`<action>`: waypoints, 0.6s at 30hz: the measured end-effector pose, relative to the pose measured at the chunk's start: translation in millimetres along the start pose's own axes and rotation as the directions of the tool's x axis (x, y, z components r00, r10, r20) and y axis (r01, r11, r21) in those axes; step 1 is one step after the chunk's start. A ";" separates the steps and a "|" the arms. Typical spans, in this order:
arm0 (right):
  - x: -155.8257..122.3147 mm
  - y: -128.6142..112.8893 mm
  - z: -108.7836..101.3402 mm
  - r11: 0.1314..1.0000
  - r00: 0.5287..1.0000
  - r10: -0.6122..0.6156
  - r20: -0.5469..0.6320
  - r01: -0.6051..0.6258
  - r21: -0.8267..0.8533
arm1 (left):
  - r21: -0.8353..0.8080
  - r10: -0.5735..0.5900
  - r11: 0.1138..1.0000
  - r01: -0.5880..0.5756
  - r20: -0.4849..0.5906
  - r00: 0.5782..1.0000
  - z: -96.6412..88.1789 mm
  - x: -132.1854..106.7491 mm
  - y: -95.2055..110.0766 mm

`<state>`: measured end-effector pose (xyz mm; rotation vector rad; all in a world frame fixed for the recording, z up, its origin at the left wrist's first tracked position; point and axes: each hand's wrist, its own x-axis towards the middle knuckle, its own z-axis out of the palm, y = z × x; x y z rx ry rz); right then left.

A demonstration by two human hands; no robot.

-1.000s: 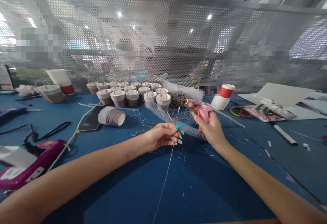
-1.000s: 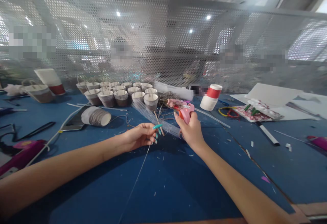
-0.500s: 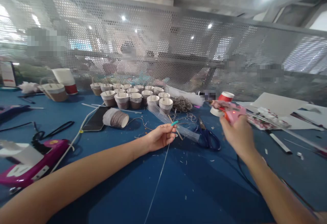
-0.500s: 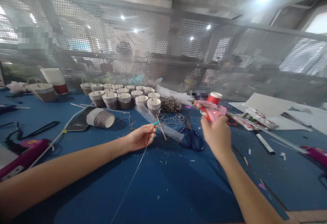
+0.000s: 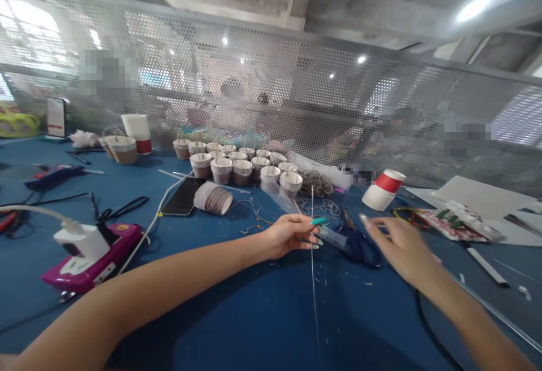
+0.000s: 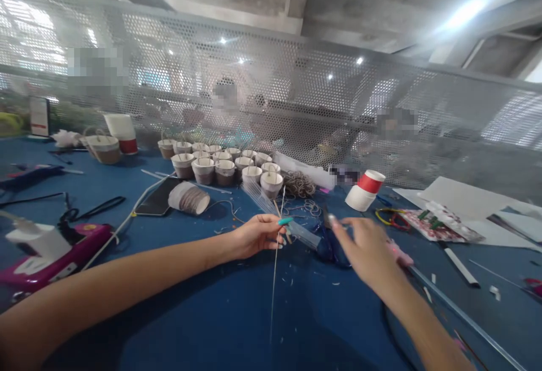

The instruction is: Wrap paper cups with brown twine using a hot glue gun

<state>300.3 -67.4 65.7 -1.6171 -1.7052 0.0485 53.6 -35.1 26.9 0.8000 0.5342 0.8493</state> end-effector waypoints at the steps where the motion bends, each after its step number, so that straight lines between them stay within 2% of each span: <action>1: -4.7 -21.2 8.1 0.979 0.983 0.023 0.184 -0.059 0.193 | 0.047 0.022 0.999 -0.022 -0.012 1.000 1.9 -0.6 -0.7; 2: -9.2 -40.4 16.7 0.909 0.930 0.031 0.367 -0.179 0.377 | 0.088 0.045 0.995 -0.043 -0.020 0.999 3.8 -1.2 -1.7; 4: -16.2 -69.8 34.1 0.713 0.837 0.027 0.547 -0.400 0.576 | 0.152 0.093 0.985 -0.086 -0.034 0.995 7.3 -2.3 -4.1; 6: -19.3 -85.9 49.5 0.632 0.850 0.043 0.524 -0.430 0.645 | 0.202 0.136 0.972 -0.122 -0.055 0.989 10.0 -2.9 -6.3; 8: -19.5 -91.7 60.3 0.594 0.870 0.106 0.482 -0.444 0.671 | 0.260 0.185 0.953 -0.158 -0.084 0.979 12.0 -3.0 -7.0; 10: -19.4 -93.1 65.5 0.547 0.863 0.164 0.478 -0.483 0.684 | 0.298 0.208 0.939 -0.171 -0.098 0.973 13.7 -3.1 -4.5; 13: -23.6 -95.7 64.6 0.412 0.803 0.201 0.561 -0.589 0.695 | 0.317 0.231 0.931 -0.178 -0.139 0.963 15.7 -2.8 6.8; 15: -29.4 -98.7 62.2 0.331 0.749 0.186 0.636 -0.657 0.677 | 0.314 0.291 0.925 -0.213 -0.230 0.929 15.3 -1.2 18.0; 18: -37.0 -101.0 61.9 0.323 0.698 0.077 0.712 -0.694 0.644 | 0.370 0.310 0.909 -0.193 -0.287 0.906 10.2 4.1 33.6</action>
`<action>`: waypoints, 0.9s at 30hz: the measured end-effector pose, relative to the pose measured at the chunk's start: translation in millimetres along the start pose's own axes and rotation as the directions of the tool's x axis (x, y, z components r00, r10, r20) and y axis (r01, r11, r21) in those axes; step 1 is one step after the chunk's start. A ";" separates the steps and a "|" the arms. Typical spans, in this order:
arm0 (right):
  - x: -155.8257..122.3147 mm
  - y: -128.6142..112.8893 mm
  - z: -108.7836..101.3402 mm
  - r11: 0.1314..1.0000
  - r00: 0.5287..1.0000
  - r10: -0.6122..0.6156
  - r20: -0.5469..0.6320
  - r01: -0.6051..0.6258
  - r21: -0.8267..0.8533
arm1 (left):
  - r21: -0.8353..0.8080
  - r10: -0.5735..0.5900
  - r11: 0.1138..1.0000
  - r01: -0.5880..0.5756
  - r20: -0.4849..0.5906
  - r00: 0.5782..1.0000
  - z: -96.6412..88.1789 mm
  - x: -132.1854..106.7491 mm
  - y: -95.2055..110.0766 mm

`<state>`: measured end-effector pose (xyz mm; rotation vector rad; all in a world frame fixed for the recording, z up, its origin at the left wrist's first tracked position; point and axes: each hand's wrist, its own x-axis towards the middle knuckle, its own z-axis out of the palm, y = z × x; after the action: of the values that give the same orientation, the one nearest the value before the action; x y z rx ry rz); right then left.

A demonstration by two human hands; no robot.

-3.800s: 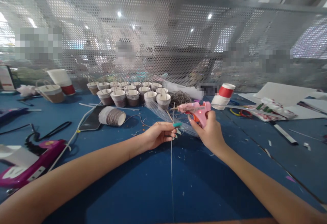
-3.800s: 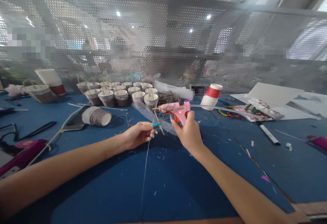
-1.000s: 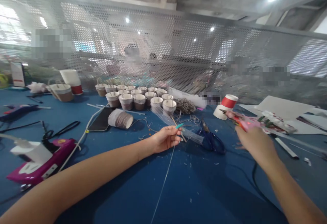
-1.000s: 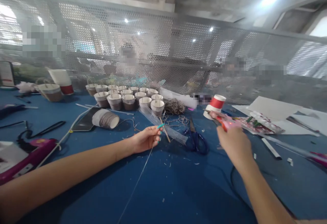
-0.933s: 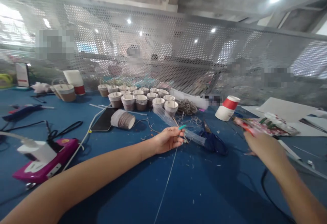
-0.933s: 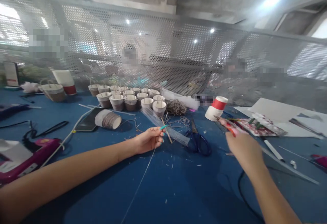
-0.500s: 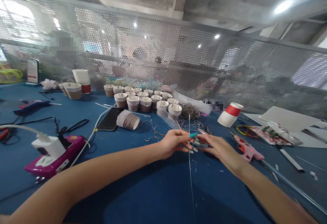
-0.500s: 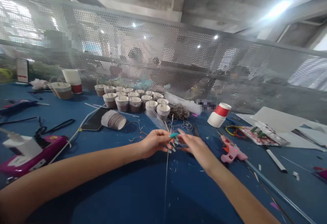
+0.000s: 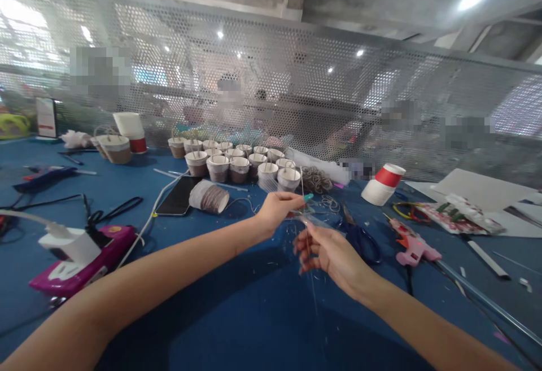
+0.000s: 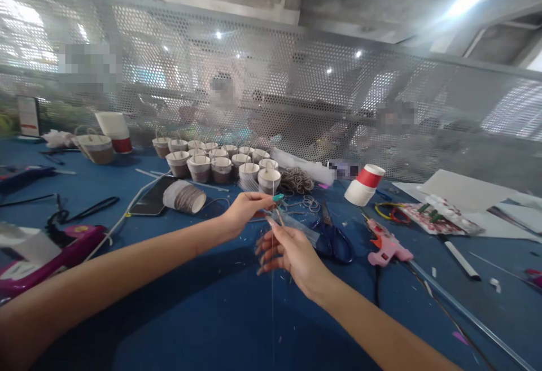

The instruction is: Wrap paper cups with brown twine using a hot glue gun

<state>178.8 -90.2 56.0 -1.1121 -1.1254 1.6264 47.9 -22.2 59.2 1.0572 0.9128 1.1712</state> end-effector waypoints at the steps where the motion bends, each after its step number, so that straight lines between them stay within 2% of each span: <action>1: 0.1 1.1 -0.1 1.000 0.999 -0.009 0.040 0.010 -0.012 | 0.034 -0.007 0.999 0.007 0.017 1.000 -2.8 3.9 1.9; 3: 3.7 0.6 -3.1 0.998 0.996 -0.052 0.076 0.054 -0.030 | 0.123 0.017 0.992 -0.028 0.088 0.996 -9.1 10.6 2.7; 5: 10.0 -5.3 -10.0 0.993 0.992 -0.107 0.069 0.111 -0.049 | 0.293 0.136 0.939 -0.179 0.160 0.978 -16.2 14.8 -0.4; 6: 13.3 -10.6 -15.0 0.989 0.990 -0.129 0.062 0.133 -0.065 | 0.401 0.216 0.873 -0.279 0.196 0.957 -19.8 15.9 -3.3; 8: 18.7 -24.7 -27.2 0.980 0.986 -0.163 0.046 0.167 -0.110 | 0.601 0.353 0.666 -0.443 0.269 0.896 -26.6 16.6 -11.3; 10: 20.8 -41.2 -41.0 0.967 0.982 -0.186 0.034 0.189 -0.172 | 0.704 0.378 0.513 -0.492 0.329 0.865 -31.9 16.9 -20.9; 12: 19.6 -57.1 -54.0 0.945 0.967 -0.254 -0.001 0.248 -0.215 | 0.759 0.330 0.438 -0.481 0.362 0.872 -35.2 18.3 -29.4; 14: 16.7 -69.2 -64.5 0.923 0.950 -0.310 -0.029 0.293 -0.249 | 0.788 0.253 0.415 -0.454 0.379 0.890 -36.9 20.7 -33.4; 16: 14.2 -75.3 -72.1 0.920 0.950 -0.309 -0.031 0.291 -0.263 | 0.799 0.184 0.418 -0.432 0.391 0.902 -37.8 22.7 -31.2; 19: 14.5 -73.4 -80.1 0.934 0.968 -0.249 -0.009 0.238 -0.265 | 0.802 0.119 0.428 -0.418 0.408 0.905 -38.9 21.6 -17.6; 23: 19.5 -64.8 -90.6 0.937 0.983 -0.183 0.032 0.184 -0.298 | 0.797 -0.005 0.440 -0.414 0.463 0.886 -40.2 7.8 7.1; 25: 21.4 -64.1 -96.9 0.909 0.975 -0.223 0.022 0.216 -0.356 | 0.831 -0.085 0.410 -0.377 0.447 0.891 -40.3 -5.0 17.1; 27: 21.7 -66.1 -102.8 0.838 0.946 -0.325 -0.003 0.287 -0.464 | 0.876 -0.100 0.354 -0.327 0.383 0.918 -38.3 -21.0 26.1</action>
<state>281.7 -32.4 94.4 -1.2008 -1.5954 1.0795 1.2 -35.1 74.6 2.2530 1.2253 0.3774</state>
